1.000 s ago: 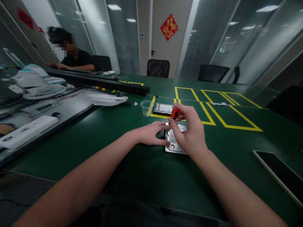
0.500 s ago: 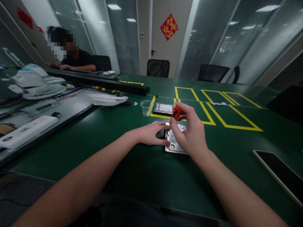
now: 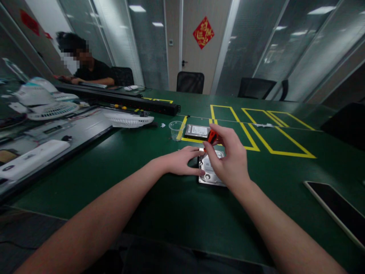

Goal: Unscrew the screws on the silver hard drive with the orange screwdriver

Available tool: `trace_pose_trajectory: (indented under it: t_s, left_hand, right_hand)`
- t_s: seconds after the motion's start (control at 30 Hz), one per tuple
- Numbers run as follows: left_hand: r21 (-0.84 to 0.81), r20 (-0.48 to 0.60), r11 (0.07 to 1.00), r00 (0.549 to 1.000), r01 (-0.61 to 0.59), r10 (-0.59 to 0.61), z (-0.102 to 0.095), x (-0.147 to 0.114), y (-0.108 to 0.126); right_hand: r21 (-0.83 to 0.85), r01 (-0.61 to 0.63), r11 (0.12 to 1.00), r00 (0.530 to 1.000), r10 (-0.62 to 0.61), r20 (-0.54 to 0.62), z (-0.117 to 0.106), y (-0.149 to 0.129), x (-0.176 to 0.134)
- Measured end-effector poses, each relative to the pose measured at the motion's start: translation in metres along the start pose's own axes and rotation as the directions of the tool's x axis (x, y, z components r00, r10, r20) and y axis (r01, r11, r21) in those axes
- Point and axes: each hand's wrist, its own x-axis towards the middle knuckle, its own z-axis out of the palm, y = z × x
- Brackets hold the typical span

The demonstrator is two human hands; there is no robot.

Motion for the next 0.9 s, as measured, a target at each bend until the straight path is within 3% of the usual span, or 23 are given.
trace_pose_trajectory:
  t_s: [0.2, 0.4, 0.63, 0.9]
  left_hand:
    - [-0.007, 0.013, 1.0, 1.0, 0.028, -0.028, 0.0004, 0.0002, -0.0013]
    - [-0.028, 0.027, 0.999, 0.999, 0.034, -0.033, -0.0022, -0.0008, 0.0003]
    - [-0.027, -0.015, 1.0, 1.0, 0.004, -0.004, 0.0003, 0.0, -0.0012]
    - [-0.016, 0.0, 1.0, 1.0, -0.012, 0.012, -0.0015, -0.0001, 0.0018]
  right_hand:
    - [0.037, 0.016, 0.999, 1.0, -0.015, -0.024, 0.003, 0.002, -0.003]
    - [0.033, -0.068, 0.997, 0.998, 0.068, 0.011, 0.004, 0.0038, -0.0079]
    - [0.005, 0.014, 1.0, 1.0, -0.014, -0.025, 0.0019, 0.0023, -0.0021]
    - [-0.031, 0.024, 0.999, 0.998, -0.026, -0.061, 0.0013, 0.0032, -0.0004]
